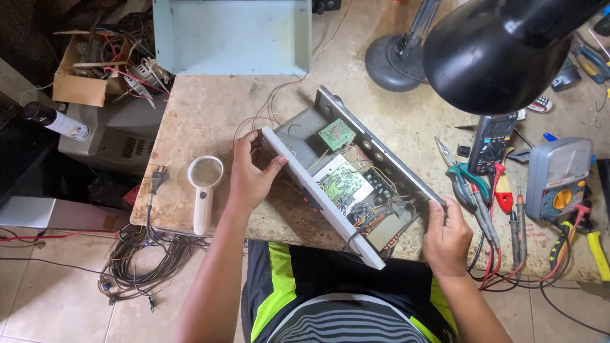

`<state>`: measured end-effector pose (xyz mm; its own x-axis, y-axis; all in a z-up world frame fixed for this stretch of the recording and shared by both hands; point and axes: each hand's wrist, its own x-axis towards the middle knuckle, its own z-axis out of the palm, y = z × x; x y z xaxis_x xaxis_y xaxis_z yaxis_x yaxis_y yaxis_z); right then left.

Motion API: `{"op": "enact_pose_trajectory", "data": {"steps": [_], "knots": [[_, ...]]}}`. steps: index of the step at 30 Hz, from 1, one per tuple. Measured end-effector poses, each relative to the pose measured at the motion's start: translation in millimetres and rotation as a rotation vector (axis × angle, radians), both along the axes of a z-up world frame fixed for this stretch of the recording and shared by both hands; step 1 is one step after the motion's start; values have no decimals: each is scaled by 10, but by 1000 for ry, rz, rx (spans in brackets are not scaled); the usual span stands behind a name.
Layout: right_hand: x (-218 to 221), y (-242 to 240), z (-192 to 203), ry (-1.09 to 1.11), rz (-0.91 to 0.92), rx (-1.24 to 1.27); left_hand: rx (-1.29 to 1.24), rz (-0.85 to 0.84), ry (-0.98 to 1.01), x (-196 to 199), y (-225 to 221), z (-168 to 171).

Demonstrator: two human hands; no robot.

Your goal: Inspecting and repairing the internal circuit boards and wiring of an audio amplifier at a workbench.

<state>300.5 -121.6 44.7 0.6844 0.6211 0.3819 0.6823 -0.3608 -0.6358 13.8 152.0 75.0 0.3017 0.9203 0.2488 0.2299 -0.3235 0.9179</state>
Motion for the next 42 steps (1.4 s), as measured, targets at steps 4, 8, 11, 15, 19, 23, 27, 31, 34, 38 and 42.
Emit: {"op": "enact_pose_trajectory", "data": {"steps": [4,8,11,15,19,23,27,31,34,38,42], "knots": [[39,81,50,77,-21,-9,8,9,-109,181,-22,112],[157,145,152,245,-21,-23,30,135,-156,428,-112,424],[200,145,208,316,-4,-40,48,180,-124,559,-64,494],[245,104,154,354,-8,-48,-10,165,-82,610,-7,537],[253,102,164,385,-9,-55,6,165,-103,615,8,535],[283,100,87,396,-4,-57,25,179,-98,638,-12,548],[257,89,38,406,-33,-56,33,192,-94,625,-43,496],[261,76,34,389,-49,-76,-25,196,-92,540,-31,426],[259,98,44,397,-36,-76,-35,201,-83,575,-58,470],[288,127,91,415,-26,-62,3,224,-80,696,-39,583],[309,139,113,426,-21,-54,52,245,-17,813,-28,683]]}}
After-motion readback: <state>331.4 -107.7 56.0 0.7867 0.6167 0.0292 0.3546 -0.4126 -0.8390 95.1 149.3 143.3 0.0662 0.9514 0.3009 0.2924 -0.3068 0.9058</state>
